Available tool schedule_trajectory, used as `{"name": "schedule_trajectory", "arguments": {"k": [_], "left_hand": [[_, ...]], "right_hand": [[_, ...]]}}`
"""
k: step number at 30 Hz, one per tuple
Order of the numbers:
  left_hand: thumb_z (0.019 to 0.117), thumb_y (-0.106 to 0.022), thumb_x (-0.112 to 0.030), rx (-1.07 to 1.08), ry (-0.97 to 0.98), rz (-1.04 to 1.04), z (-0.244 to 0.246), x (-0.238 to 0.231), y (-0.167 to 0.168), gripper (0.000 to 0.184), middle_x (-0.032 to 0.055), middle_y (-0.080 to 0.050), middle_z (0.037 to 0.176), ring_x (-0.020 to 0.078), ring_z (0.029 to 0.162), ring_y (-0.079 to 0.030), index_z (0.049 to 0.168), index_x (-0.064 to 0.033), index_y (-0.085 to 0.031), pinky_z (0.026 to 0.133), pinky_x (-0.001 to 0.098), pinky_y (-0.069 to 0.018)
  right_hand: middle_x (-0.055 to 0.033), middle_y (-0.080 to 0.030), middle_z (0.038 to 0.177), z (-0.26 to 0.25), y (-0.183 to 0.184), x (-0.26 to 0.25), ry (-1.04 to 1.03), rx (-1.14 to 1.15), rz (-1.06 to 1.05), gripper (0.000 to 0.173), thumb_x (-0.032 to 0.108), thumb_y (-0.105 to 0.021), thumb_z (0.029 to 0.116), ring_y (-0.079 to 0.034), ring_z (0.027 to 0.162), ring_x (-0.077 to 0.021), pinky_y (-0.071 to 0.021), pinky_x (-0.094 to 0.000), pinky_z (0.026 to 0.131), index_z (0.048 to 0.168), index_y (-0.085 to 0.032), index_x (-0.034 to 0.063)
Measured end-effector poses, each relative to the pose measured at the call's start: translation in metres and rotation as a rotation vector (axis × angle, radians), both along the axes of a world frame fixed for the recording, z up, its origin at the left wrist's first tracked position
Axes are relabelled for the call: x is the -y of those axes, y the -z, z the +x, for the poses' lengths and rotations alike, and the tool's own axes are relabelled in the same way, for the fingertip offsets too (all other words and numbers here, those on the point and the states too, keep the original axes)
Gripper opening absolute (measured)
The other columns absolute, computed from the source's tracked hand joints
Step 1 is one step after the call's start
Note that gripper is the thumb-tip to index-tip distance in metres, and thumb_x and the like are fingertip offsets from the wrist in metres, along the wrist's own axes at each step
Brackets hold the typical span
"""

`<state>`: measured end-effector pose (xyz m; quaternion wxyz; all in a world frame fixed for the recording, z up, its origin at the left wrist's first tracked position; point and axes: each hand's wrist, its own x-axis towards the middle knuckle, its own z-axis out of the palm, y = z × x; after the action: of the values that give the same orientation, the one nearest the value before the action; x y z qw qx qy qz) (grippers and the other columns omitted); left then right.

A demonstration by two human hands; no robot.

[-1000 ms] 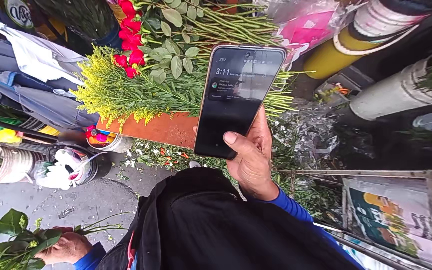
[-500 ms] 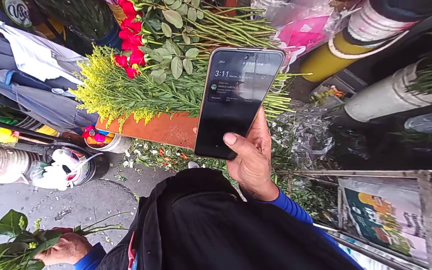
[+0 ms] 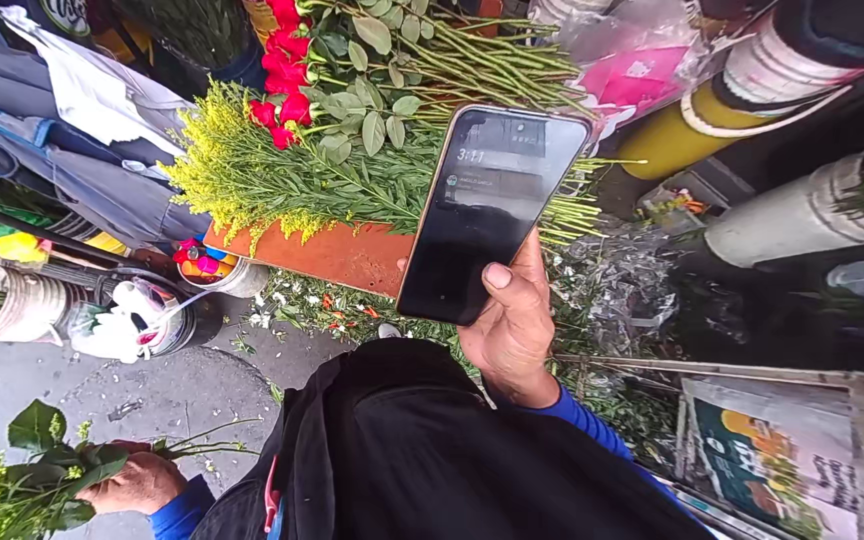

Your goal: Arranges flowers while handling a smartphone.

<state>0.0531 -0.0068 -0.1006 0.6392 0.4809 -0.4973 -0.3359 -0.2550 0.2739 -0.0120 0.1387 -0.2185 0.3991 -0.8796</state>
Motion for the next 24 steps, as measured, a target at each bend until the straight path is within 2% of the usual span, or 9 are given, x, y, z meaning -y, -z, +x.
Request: {"name": "schedule_trajectory", "arguments": {"k": [6,10,13,16,19,24], "left_hand": [[0.1035,-0.038,0.003,0.015,0.014,-0.034,0.002,0.003,0.003,0.015,-0.0071,-0.053,0.069,0.0004,0.054,-0.053,0.102,-0.0032,-0.052,0.056,0.0198,-0.0510],[0.1030,-0.038,0.003,0.023,0.019,-0.045,0.002,0.004,0.003,0.015,-0.0074,-0.052,0.068,0.0004,0.053,-0.053,0.101,-0.0039,-0.051,0.055,0.0197,-0.0505],[0.1023,-0.038,0.004,0.027,0.022,-0.039,0.000,0.003,0.002,0.015,-0.0078,-0.052,0.068,0.0001,0.053,-0.053,0.101,-0.0041,-0.051,0.054,0.0191,-0.0504],[0.1023,-0.038,0.005,0.027,0.020,-0.032,-0.004,0.004,0.000,0.015,-0.0070,-0.052,0.069,0.0004,0.053,-0.053,0.103,-0.0030,-0.051,0.055,0.0194,-0.0509],[0.1024,-0.039,0.003,0.046,0.030,-0.044,-0.004,0.007,0.004,0.014,-0.0064,-0.054,0.071,0.0009,0.055,-0.055,0.106,-0.0014,-0.052,0.057,0.0202,-0.0522],[0.1026,-0.037,0.003,0.038,0.062,-0.074,-0.002,0.011,0.006,0.016,-0.0066,-0.055,0.069,0.0020,0.053,-0.056,0.104,-0.0022,-0.051,0.056,0.0211,-0.0527]], "right_hand": [[-0.0043,-0.065,0.124,-0.001,0.016,0.005,-0.125,0.163,0.030,0.047,0.034,-0.054,0.1003,-0.066,0.114,-0.0181,-0.0576,-0.0416,0.097,0.144,-0.043,0.0202],[-0.0037,-0.066,0.122,-0.001,0.024,0.008,-0.044,0.247,0.152,0.043,0.028,-0.045,0.1008,-0.066,0.114,-0.0147,-0.0566,-0.0373,0.098,0.142,-0.047,0.0166],[-0.0016,-0.069,0.115,0.004,0.027,0.011,0.051,0.293,0.213,0.036,0.026,-0.041,0.1021,-0.066,0.110,-0.0108,-0.0558,-0.0325,0.097,0.133,-0.054,0.0132],[-0.0023,-0.070,0.110,0.010,0.032,0.015,0.102,0.310,0.287,0.034,0.030,-0.040,0.1033,-0.067,0.108,-0.0106,-0.0557,-0.0325,0.096,0.124,-0.060,0.0109],[-0.0032,-0.070,0.111,0.018,0.037,0.018,0.075,0.294,0.364,0.036,0.027,-0.037,0.1062,-0.065,0.110,-0.0100,-0.0533,-0.0321,0.099,0.121,-0.063,0.0080],[-0.0005,-0.073,0.099,0.029,0.037,0.022,0.005,0.284,0.366,0.031,0.020,-0.039,0.1083,-0.069,0.098,-0.0076,-0.0572,-0.0294,0.092,0.108,-0.067,0.0074]]}}
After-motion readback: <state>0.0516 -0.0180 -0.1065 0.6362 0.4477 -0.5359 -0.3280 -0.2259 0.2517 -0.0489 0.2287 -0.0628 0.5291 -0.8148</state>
